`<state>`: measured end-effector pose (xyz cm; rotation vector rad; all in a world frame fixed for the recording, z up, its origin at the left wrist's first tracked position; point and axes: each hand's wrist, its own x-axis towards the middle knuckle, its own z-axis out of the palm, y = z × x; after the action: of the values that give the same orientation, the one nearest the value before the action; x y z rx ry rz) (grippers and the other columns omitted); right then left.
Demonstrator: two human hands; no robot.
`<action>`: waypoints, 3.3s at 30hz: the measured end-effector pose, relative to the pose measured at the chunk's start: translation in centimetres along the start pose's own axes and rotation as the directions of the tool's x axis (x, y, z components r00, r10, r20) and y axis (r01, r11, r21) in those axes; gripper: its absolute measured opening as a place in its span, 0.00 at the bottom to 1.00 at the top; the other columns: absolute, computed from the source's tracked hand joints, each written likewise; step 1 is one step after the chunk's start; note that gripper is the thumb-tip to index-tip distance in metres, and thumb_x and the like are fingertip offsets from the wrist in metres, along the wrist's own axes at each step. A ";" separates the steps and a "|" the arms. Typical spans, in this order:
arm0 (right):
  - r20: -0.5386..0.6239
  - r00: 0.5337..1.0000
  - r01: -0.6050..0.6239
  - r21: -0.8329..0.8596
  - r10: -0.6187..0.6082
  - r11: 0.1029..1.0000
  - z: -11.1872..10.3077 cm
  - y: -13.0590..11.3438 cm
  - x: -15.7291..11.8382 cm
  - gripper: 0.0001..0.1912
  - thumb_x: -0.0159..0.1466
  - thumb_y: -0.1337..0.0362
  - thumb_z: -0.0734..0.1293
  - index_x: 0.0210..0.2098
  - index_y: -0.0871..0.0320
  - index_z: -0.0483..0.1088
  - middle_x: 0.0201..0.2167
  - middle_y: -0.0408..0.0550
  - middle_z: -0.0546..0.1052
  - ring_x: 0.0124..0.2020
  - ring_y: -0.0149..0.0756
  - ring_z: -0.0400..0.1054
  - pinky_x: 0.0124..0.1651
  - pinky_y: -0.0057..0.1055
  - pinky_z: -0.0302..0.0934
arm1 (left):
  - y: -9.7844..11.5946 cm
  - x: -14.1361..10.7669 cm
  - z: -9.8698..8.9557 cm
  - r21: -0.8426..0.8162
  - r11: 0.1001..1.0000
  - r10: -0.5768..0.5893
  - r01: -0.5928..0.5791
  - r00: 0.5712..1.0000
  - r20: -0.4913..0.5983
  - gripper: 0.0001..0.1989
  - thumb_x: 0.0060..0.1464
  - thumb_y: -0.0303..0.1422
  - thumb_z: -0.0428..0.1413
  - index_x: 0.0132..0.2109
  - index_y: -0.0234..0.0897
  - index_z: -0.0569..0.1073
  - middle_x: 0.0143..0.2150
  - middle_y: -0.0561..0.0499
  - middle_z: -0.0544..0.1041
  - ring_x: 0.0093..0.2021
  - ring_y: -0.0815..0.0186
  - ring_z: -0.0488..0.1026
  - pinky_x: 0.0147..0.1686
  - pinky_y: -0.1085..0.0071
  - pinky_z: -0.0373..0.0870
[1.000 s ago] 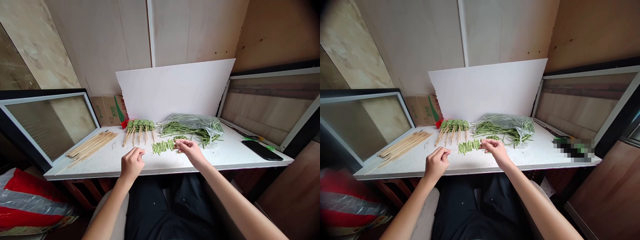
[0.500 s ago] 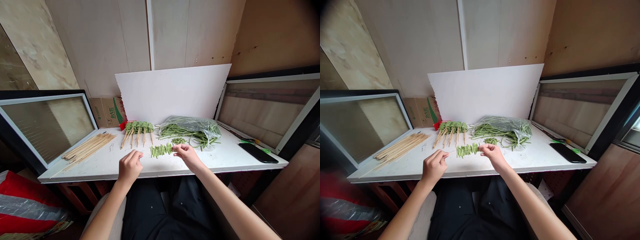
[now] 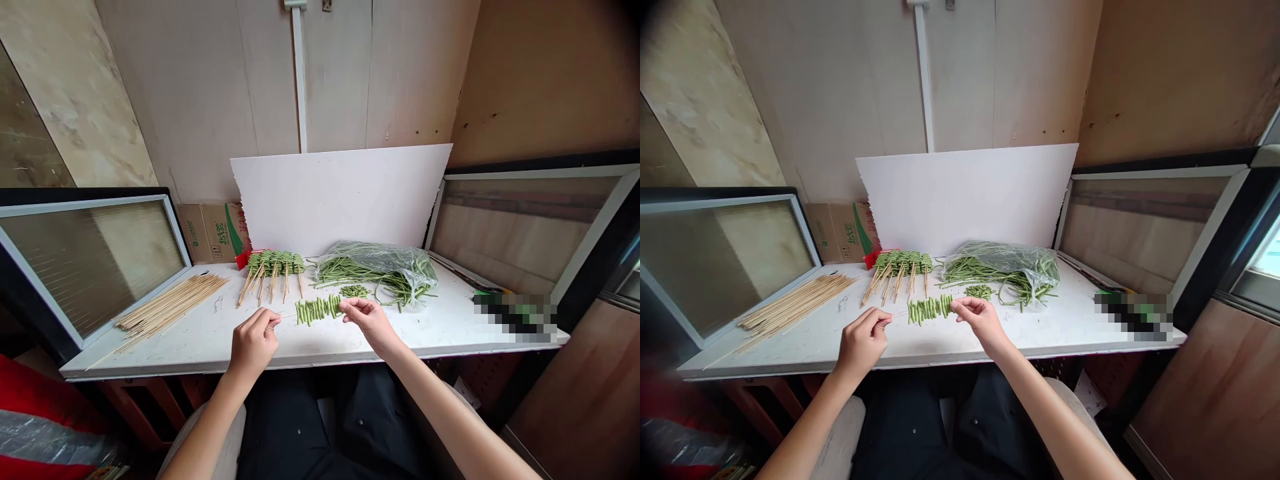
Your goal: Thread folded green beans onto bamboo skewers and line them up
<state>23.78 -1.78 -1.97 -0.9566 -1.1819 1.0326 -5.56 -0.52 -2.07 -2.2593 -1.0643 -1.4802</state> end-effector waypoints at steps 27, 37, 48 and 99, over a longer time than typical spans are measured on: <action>0.062 0.950 0.194 -0.886 -0.307 0.421 -9.1 7.9 3.9 0.21 0.68 0.49 0.61 0.45 0.55 0.80 0.47 0.58 0.82 0.53 0.59 0.71 0.58 0.53 0.63 | -4.1 -0.7 1.8 -0.095 0.966 -0.235 0.241 0.970 0.065 0.11 0.63 0.24 0.50 0.38 0.40 0.76 0.34 0.49 0.80 0.33 0.63 0.77 0.33 0.70 0.71; -0.042 0.948 0.135 -0.845 -0.316 0.518 -10.1 9.4 3.9 0.22 0.66 0.50 0.60 0.44 0.57 0.80 0.48 0.58 0.81 0.53 0.58 0.70 0.52 0.50 0.66 | -8.5 -4.2 6.6 -0.433 0.259 -0.706 0.863 0.475 0.526 0.09 0.52 0.25 0.63 0.43 0.31 0.79 0.32 0.48 0.79 0.27 0.67 0.74 0.31 0.71 0.70; 0.039 0.935 0.266 -0.736 -0.353 0.623 -4.8 6.9 1.7 0.23 0.70 0.46 0.63 0.43 0.57 0.80 0.39 0.58 0.82 0.38 0.48 0.71 0.43 0.41 0.65 | -4.3 -3.2 6.7 -0.576 -0.418 -0.579 0.703 0.282 0.765 0.10 0.55 0.13 0.63 0.43 0.27 0.80 0.40 0.40 0.81 0.39 0.67 0.81 0.37 0.77 0.75; 0.009 0.984 -0.170 -0.292 0.180 0.941 7.4 5.1 12.0 0.24 0.47 0.47 0.82 0.27 0.63 0.79 0.30 0.57 0.81 0.25 0.33 0.66 0.28 0.30 0.63 | -3.8 -5.6 10.2 -0.471 0.596 -0.595 0.650 0.751 0.284 0.09 0.59 0.21 0.55 0.42 0.35 0.78 0.38 0.44 0.82 0.39 0.61 0.78 0.43 0.66 0.72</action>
<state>16.78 11.48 -2.82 -1.2981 -1.3197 1.0361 -2.27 5.33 -12.30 -2.4549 -1.8082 -2.2099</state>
